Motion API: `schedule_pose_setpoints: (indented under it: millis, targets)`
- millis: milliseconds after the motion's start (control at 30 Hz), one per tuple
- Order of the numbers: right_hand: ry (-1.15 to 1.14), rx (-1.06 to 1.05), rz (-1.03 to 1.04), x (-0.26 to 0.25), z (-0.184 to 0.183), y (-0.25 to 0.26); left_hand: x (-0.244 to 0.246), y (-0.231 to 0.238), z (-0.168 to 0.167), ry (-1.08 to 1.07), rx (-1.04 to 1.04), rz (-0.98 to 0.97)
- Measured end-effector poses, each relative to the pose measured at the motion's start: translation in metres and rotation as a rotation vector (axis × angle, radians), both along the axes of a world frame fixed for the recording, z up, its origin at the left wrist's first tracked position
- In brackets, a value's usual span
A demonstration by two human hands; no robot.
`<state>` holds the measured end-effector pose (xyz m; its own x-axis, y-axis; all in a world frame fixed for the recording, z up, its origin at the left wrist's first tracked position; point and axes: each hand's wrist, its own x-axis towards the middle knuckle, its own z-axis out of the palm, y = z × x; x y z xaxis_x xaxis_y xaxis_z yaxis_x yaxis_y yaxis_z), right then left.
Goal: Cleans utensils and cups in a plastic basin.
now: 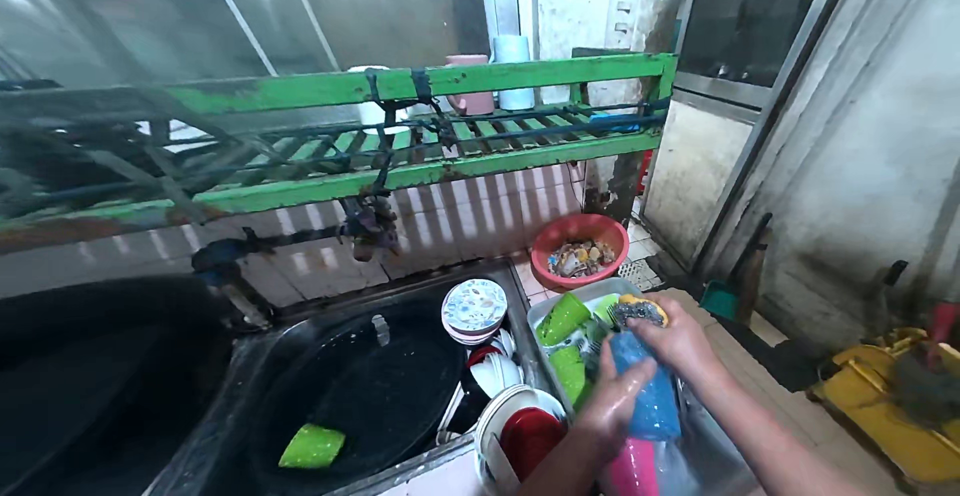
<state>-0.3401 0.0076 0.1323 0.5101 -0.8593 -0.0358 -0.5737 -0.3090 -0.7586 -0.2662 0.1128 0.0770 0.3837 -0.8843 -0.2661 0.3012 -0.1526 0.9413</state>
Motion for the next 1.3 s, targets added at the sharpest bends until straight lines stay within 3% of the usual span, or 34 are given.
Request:
schedule_pose_setpoints:
  millis: [67,100,133,167,267,333,467,500,633,667,800,833,967,1000,1067,1133,1200,1233,1300]
  targets:
    - [0.226,-0.238,0.110,0.003,0.007,0.011,0.002,-0.008,-0.004,-0.333,0.040,-0.086]
    - [0.255,-0.376,0.162,0.005,0.005,0.019,0.002,-0.012,-0.007,-0.506,0.043,-0.079]
    - [0.210,-0.401,0.188,0.006,0.003,0.023,0.002,-0.011,-0.006,-0.532,0.034,-0.058]
    - [0.109,-0.313,0.181,0.005,0.002,0.020,0.004,-0.009,0.001,-0.416,0.039,-0.045]
    - [-0.410,0.160,0.041,-0.007,-0.007,-0.003,0.008,0.002,0.018,0.246,-0.095,0.010]
    - [-0.447,0.178,-0.015,-0.008,-0.004,-0.006,0.009,0.003,0.019,0.408,-0.124,-0.035]
    - [0.155,-0.191,0.136,0.005,0.016,0.011,0.003,-0.009,0.013,-0.273,0.085,-0.096]
    - [0.128,-0.184,0.142,0.004,0.013,0.011,0.002,-0.010,0.013,-0.271,0.085,-0.082]
    - [-0.462,0.124,-0.021,-0.011,-0.005,-0.004,0.008,0.003,0.021,0.416,-0.106,-0.076]
    - [-0.479,0.103,-0.041,-0.011,-0.004,-0.004,0.010,0.003,0.022,0.449,-0.116,-0.107]
    - [-0.134,-0.210,0.062,-0.005,0.004,0.005,0.007,-0.010,0.025,-0.163,0.053,-0.133]
    - [-0.181,-0.183,0.041,-0.005,0.003,0.005,0.006,-0.010,0.024,-0.152,0.038,-0.113]
    - [-0.523,-0.027,-0.122,-0.005,-0.022,0.014,0.013,-0.005,0.020,0.308,-0.104,0.114]
    - [-0.521,-0.067,-0.097,-0.004,-0.030,0.023,0.016,-0.008,0.020,0.342,-0.128,0.217]
    - [-0.499,-0.202,0.035,-0.005,-0.048,0.047,0.029,-0.014,0.017,0.216,-0.174,0.364]
    - [-0.503,-0.329,0.181,-0.005,-0.066,0.058,0.042,-0.013,0.006,-0.012,-0.179,0.325]
    - [-0.486,-0.274,0.174,-0.002,-0.060,0.049,0.041,-0.012,0.000,-0.126,-0.134,0.244]
    - [-0.473,-0.173,0.130,0.000,-0.047,0.040,0.035,-0.009,0.002,-0.091,-0.107,0.196]
    - [-0.510,0.066,0.006,0.003,-0.020,0.017,0.022,0.000,0.012,0.216,-0.098,0.129]
